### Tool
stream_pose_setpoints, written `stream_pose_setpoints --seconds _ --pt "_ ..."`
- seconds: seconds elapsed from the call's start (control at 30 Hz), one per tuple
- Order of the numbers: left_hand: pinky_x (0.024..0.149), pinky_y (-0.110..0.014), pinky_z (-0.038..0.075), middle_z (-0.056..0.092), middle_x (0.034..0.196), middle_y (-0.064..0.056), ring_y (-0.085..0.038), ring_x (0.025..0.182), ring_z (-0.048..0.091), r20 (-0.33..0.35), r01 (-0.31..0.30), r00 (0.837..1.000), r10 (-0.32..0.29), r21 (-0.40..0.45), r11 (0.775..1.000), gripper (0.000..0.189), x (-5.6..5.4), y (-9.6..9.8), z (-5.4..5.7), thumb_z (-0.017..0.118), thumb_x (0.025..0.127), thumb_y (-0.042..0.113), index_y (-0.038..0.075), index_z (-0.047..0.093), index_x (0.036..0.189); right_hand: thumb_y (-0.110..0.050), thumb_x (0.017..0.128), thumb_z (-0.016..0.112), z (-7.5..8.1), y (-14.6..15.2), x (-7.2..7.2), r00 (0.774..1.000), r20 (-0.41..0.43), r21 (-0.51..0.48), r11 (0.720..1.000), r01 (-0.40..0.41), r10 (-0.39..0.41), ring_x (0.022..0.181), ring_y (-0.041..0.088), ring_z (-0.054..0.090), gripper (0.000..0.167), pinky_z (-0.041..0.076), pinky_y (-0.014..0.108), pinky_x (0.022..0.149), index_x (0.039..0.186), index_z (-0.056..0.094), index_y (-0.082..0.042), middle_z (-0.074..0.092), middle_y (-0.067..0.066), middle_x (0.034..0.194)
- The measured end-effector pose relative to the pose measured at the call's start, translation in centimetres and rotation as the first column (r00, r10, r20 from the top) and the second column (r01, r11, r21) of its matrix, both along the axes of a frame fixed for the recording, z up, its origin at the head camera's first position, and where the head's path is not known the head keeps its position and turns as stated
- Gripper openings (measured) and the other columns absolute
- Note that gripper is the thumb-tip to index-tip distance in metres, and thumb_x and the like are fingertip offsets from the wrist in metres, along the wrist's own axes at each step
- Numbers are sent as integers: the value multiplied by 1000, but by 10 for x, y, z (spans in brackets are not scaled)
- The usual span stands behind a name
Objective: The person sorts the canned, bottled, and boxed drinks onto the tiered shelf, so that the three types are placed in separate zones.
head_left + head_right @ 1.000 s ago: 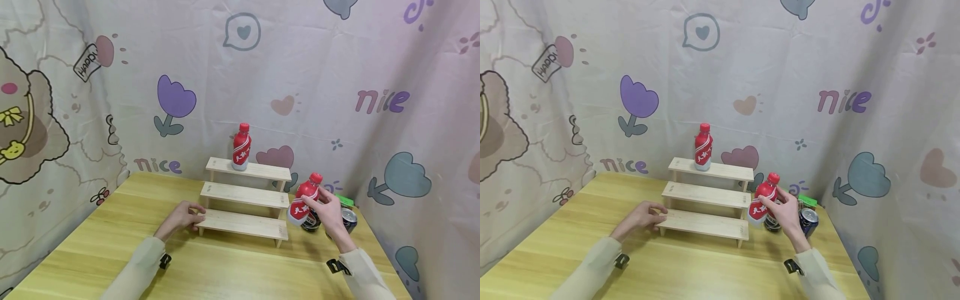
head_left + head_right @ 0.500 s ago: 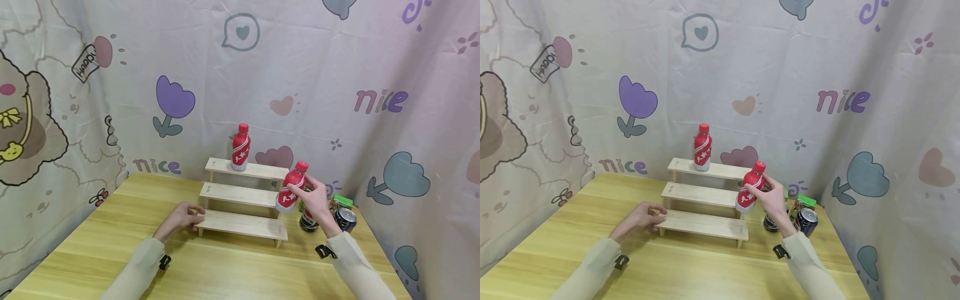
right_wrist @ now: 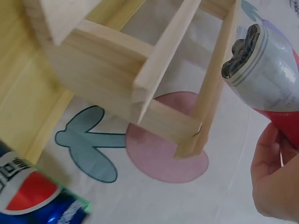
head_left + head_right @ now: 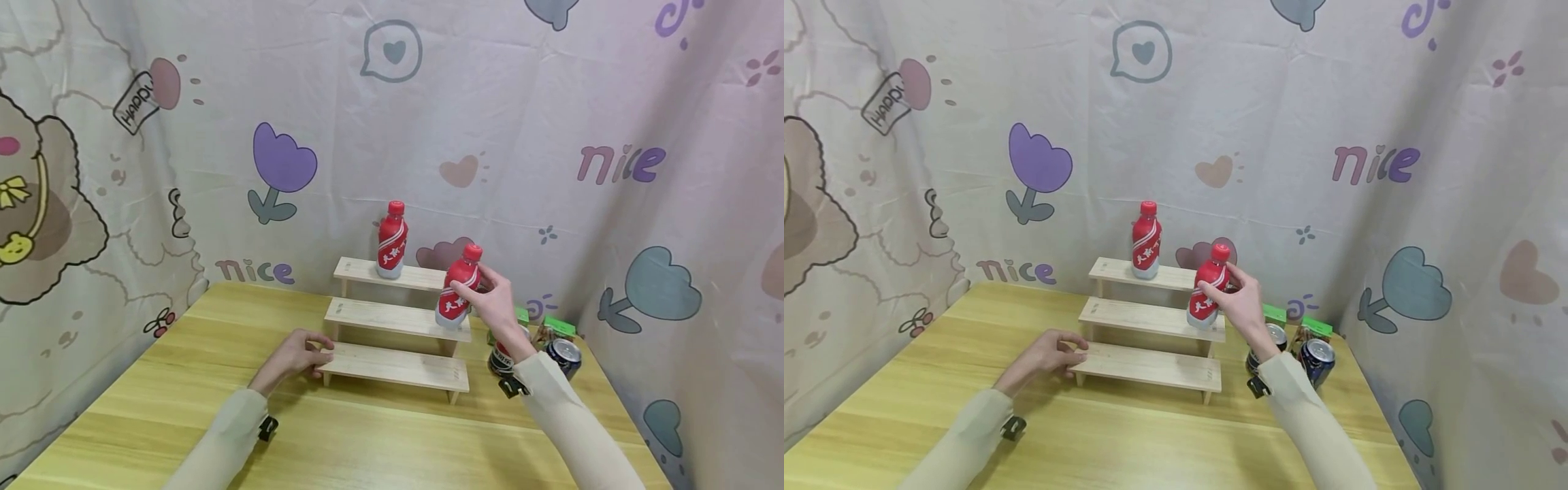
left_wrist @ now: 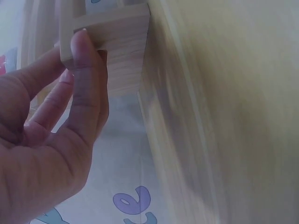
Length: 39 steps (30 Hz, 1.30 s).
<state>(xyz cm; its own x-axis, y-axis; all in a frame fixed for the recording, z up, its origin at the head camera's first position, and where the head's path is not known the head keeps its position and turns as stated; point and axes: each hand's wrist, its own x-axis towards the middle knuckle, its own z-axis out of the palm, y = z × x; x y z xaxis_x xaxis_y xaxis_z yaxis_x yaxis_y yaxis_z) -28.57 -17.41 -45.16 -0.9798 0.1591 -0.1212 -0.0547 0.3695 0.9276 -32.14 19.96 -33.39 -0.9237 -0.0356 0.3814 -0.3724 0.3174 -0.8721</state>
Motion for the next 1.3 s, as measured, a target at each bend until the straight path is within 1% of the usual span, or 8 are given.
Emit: stream_pose_setpoints --seconds 0.13,0.27,0.4,0.6,0.87,1.03,1.17,1.3 --pt "60 -41 62 65 73 -12 -17 54 62 -1 -5 1000 5 -6 1000 28 -1 0 -1 73 85 3 -5 67 111 -34 83 79 9 -11 -9 1000 4 -12 1000 -20 20 101 13 64 69 57 22 83 141 50 -11 66 15 122" --pt "58 -40 62 64 71 -10 -15 53 61 -17 -9 1000 9 -19 1000 25 -2 0 -2 73 86 3 -5 67 109 -32 83 79 18 -20 -18 1000 4 -33 999 -28 28 103 16 63 73 56 21 85 143 46 -8 65 16 123" --pt "58 -40 62 63 70 -10 -15 53 61 -21 -8 1000 8 -20 1000 25 -2 0 -2 73 86 3 -4 67 109 -33 83 79 24 -26 -27 999 3 -57 998 -34 34 103 17 63 73 56 22 84 143 47 -9 66 15 121" --pt "59 -40 62 63 72 -11 -17 54 62 1 -15 1000 15 -18 1000 25 -1 0 0 72 86 3 -3 67 110 -34 83 78 29 -33 -38 999 -1 -84 996 -43 43 102 17 63 69 56 25 86 141 51 -8 66 14 119" --pt "58 -40 62 63 71 -10 -17 54 62 -5 -23 1000 23 -20 1000 23 -1 1 1 72 86 1 -4 68 108 -35 84 78 30 -38 -47 999 21 -54 998 -29 30 109 23 61 73 54 36 96 144 47 -7 65 14 123" --pt "58 -40 62 63 70 -10 -17 54 62 -5 -12 1000 12 -18 1000 24 -1 0 1 72 86 2 -4 68 109 -36 82 79 31 -41 -51 999 32 -36 999 -17 18 107 22 62 75 56 35 94 144 48 -7 66 14 122" --pt "60 -41 62 63 71 -10 -18 55 63 1 -1 1000 1 -9 1000 27 -1 -1 2 72 86 3 -5 67 111 -40 80 80 33 -44 -55 999 23 -6 1000 -31 31 104 23 62 73 58 35 89 141 53 -9 67 12 118" --pt "61 -41 62 63 72 -10 -19 56 63 12 -3 1000 3 -12 1000 28 0 -1 3 72 86 4 -4 66 113 -42 80 80 37 -48 -59 998 27 33 998 -53 52 104 23 63 72 58 37 89 139 54 -10 67 11 117"
